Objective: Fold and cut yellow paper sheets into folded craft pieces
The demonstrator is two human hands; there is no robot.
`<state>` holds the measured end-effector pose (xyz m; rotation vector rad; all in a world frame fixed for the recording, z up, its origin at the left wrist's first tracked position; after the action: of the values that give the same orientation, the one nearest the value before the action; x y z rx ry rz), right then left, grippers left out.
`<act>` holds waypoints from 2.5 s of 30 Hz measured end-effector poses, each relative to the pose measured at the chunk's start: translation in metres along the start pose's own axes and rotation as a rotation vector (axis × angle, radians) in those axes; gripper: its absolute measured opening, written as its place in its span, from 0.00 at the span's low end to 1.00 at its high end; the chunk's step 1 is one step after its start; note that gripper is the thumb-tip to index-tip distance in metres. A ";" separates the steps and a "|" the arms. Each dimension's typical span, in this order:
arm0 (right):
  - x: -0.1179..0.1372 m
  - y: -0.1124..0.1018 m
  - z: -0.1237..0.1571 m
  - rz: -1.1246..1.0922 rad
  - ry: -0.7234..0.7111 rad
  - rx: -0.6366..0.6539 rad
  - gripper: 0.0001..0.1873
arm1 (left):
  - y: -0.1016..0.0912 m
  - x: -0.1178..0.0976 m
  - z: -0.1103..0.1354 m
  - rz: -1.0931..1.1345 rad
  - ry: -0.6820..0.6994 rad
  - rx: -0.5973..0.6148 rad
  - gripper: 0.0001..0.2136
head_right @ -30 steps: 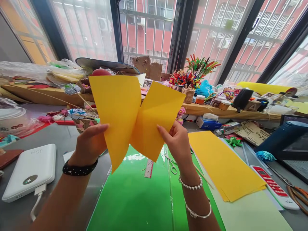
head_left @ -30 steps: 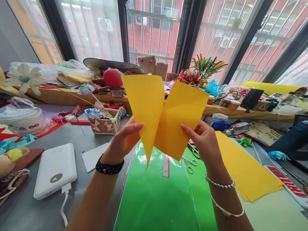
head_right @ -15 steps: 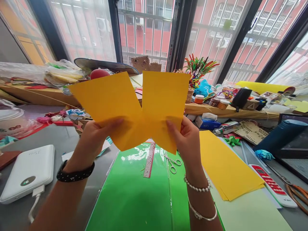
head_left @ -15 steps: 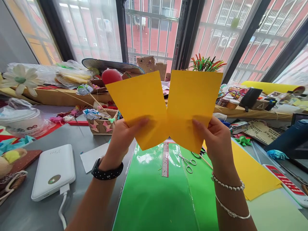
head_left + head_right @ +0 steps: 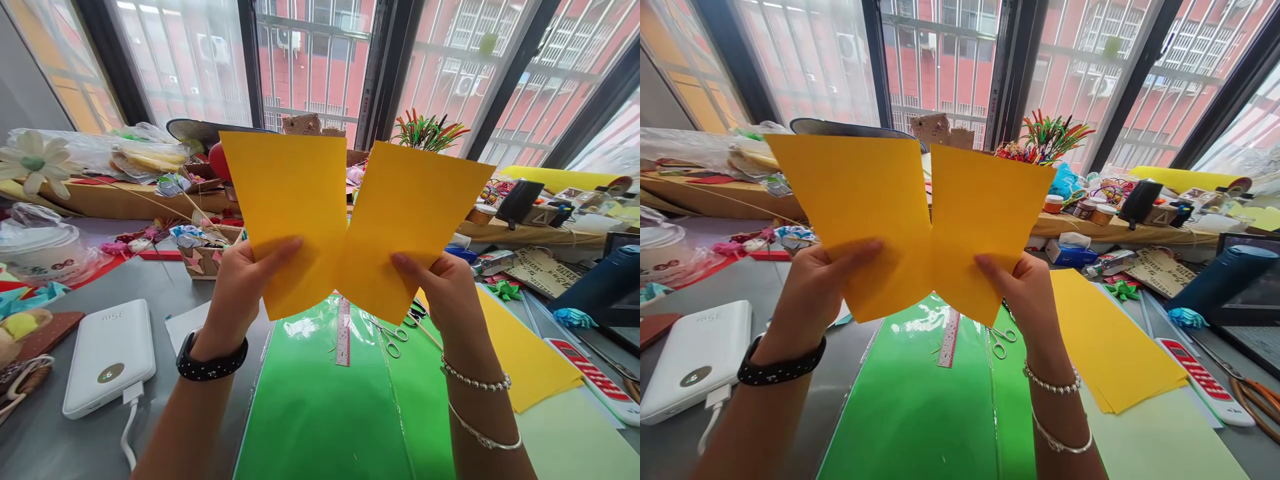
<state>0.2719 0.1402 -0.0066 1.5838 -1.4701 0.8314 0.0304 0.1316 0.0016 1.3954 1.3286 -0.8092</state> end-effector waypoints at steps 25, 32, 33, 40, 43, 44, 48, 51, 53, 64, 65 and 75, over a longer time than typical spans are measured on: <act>0.006 -0.004 0.007 -0.125 0.059 -0.073 0.05 | -0.003 -0.025 0.017 -0.123 0.147 -0.220 0.06; 0.002 -0.002 0.007 -0.121 0.083 -0.055 0.05 | -0.002 -0.027 0.018 -0.108 0.166 -0.211 0.06; 0.001 -0.002 0.007 -0.119 0.087 -0.054 0.05 | -0.002 -0.027 0.018 -0.110 0.161 -0.210 0.06; -0.001 0.000 0.007 -0.120 0.113 -0.066 0.04 | -0.006 -0.032 0.021 -0.110 0.239 -0.277 0.07; -0.002 -0.001 0.007 -0.126 0.112 -0.082 0.03 | -0.005 -0.031 0.020 -0.075 0.239 -0.273 0.07; -0.002 -0.001 0.007 -0.134 0.110 -0.087 0.04 | -0.005 -0.030 0.021 -0.071 0.241 -0.283 0.07; -0.003 0.001 0.007 -0.153 0.104 -0.089 0.05 | -0.007 -0.032 0.022 -0.090 0.259 -0.313 0.06; -0.002 0.001 0.006 -0.150 0.090 -0.087 0.05 | -0.007 -0.031 0.022 -0.099 0.248 -0.312 0.06; -0.001 0.001 0.006 -0.150 0.081 -0.077 0.05 | -0.007 -0.032 0.022 -0.092 0.245 -0.306 0.06; -0.002 -0.002 0.008 -0.128 0.102 -0.102 0.05 | -0.006 -0.030 0.021 -0.056 0.241 -0.288 0.06; -0.002 -0.002 0.008 -0.140 0.107 -0.104 0.05 | -0.007 -0.031 0.022 -0.067 0.255 -0.300 0.06; -0.008 0.006 0.010 -0.242 0.157 -0.059 0.05 | -0.010 -0.035 0.022 -0.055 0.335 -0.335 0.07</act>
<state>0.2646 0.1353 -0.0177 1.5774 -1.1557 0.7467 0.0185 0.0996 0.0264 1.2632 1.6786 -0.3705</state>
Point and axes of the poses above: each hand's wrist, its own z-axis away from the middle knuckle, its own y-axis out of the palm, x = y × z, the point moved 10 cm from there along -z, towards the middle knuckle, and after that the axes turned 6 degrees about -y, right-handed, at the moved point
